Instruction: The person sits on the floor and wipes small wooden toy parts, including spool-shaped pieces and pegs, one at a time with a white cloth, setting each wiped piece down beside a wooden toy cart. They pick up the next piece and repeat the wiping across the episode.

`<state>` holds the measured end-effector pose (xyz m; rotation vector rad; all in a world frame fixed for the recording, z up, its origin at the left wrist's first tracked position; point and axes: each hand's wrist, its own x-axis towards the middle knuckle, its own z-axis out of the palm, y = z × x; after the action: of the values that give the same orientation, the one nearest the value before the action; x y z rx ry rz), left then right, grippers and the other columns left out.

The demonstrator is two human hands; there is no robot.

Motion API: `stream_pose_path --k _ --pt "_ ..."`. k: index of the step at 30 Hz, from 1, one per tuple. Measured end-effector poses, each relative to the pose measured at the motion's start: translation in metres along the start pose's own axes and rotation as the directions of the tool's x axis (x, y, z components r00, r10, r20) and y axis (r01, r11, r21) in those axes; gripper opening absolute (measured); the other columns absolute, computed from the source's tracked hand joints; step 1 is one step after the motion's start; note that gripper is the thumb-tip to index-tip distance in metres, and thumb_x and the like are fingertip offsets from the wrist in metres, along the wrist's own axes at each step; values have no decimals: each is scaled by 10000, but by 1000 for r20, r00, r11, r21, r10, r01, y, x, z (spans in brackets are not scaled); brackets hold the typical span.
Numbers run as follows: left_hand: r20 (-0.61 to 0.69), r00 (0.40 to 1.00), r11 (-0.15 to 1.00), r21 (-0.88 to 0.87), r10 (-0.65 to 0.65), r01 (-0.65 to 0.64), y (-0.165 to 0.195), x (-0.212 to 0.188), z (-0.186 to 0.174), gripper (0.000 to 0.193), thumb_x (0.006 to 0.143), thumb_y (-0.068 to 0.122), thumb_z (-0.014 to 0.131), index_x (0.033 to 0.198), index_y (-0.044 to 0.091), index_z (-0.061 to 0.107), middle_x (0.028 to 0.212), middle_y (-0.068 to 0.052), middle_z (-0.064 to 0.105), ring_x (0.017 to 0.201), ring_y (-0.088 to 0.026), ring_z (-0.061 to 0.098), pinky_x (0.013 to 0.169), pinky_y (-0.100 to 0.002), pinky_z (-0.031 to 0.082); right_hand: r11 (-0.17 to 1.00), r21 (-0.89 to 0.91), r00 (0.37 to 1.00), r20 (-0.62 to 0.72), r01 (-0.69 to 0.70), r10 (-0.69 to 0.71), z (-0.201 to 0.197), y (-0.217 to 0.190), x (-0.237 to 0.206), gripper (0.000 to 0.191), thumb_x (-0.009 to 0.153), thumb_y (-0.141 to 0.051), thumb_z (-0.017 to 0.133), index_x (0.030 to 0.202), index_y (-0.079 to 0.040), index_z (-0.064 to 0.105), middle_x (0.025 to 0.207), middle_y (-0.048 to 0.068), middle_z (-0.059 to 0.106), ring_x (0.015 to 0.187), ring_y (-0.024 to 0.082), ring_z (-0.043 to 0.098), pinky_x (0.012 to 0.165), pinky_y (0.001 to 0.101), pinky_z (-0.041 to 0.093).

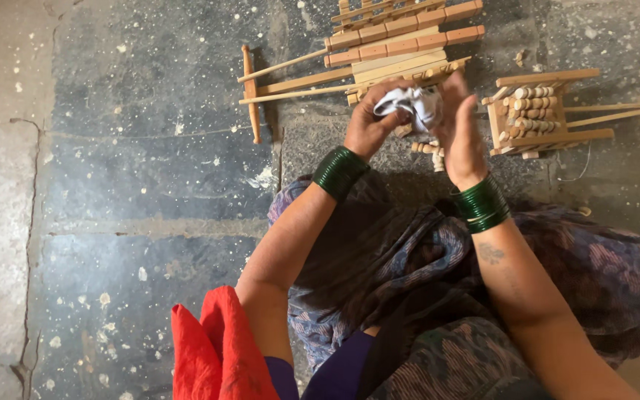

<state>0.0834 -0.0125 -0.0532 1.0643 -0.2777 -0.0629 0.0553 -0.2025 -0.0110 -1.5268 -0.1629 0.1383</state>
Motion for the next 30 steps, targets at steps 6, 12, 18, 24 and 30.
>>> stream_pose_path --k 6,12,18,24,30 --pt "-74 997 1000 11 -6 7 -3 7 -4 401 940 -43 661 1285 163 666 1412 -89 601 1188 -243 674 980 -407 657 758 -639 874 289 -127 390 22 76 -56 519 1003 -332 532 1449 -81 448 1366 165 583 1226 284 570 1015 418 454" --pt "-3 998 995 71 65 -65 11 2 10 433 958 -68 655 1324 163 637 1354 -67 605 1138 -216 688 988 -369 644 604 -787 676 377 -126 632 41 94 -76 795 931 -317 597 1603 -124 217 1359 242 594 1143 409 618 964 485 492" --pt "-35 998 958 286 45 -33 25 13 32 470 927 -41 670 1341 179 629 1322 -78 647 1073 -227 726 931 -357 684 485 -873 665 389 46 638 27 84 -89 617 991 -354 527 1522 -92 354 1327 247 592 1093 419 623 886 512 521" --pt "19 1000 999 -34 -7 8 24 3 56 455 951 -14 671 1351 192 603 1362 -108 630 1105 -231 713 896 -389 696 519 -831 692 496 202 525 20 90 -97 530 955 -305 558 1440 -108 478 1248 209 655 1052 426 638 857 512 534" --pt "-32 999 998 -43 41 -42 23 14 30 445 972 -43 640 1384 122 602 1320 -89 648 1109 -206 692 976 -370 637 355 -917 648 385 184 658 -9 100 -105 472 952 -275 525 1409 -159 519 1186 187 702 1056 385 676 897 484 558"
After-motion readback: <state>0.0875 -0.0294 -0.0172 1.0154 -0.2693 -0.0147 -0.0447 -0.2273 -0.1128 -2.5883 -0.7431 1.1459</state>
